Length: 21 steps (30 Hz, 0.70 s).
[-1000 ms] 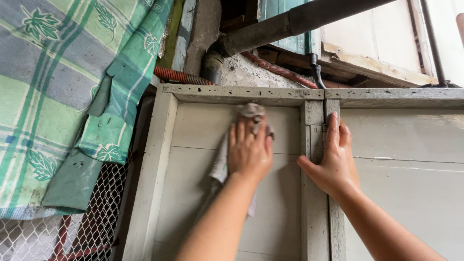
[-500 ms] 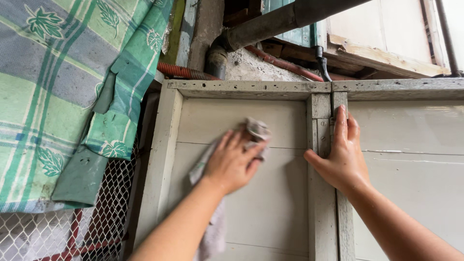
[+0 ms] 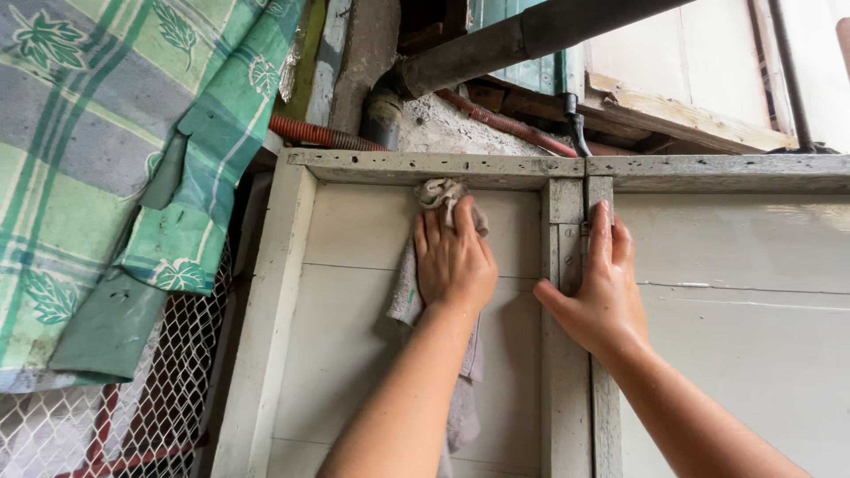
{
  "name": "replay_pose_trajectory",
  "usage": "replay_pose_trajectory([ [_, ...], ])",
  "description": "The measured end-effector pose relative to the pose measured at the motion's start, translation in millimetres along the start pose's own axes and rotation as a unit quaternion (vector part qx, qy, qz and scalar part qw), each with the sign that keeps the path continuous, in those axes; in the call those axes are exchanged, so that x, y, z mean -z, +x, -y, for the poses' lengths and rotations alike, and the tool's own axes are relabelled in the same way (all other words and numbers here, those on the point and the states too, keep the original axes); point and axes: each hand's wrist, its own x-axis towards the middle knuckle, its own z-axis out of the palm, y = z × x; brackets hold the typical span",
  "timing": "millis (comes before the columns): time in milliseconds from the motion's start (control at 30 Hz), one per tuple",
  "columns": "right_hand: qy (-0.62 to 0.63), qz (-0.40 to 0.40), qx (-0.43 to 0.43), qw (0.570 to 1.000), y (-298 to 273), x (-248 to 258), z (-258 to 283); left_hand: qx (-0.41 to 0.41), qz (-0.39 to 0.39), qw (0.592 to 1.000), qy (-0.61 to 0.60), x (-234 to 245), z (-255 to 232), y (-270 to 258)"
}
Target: The person washes a cloth in a bucket of water and uses it to wipe down a wooden door and its frame.
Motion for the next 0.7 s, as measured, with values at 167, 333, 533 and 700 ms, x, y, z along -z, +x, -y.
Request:
replay_pose_trajectory([
  [167,-0.005,0.01,-0.012,1.0,1,0,1,-0.034,0.005,0.999,0.014,-7,-15,-2],
  [333,0.003,0.006,-0.013,1.0,0,1,4,-0.118,0.148,0.982,0.003,-25,-32,-5],
  [533,0.015,0.005,-0.002,1.0,0,1,1,-0.23,0.104,0.965,-0.069,-13,-9,-28],
  [700,0.008,0.003,0.012,1.0,1,2,-2,-0.287,0.122,0.947,-0.079,16,20,-34],
])
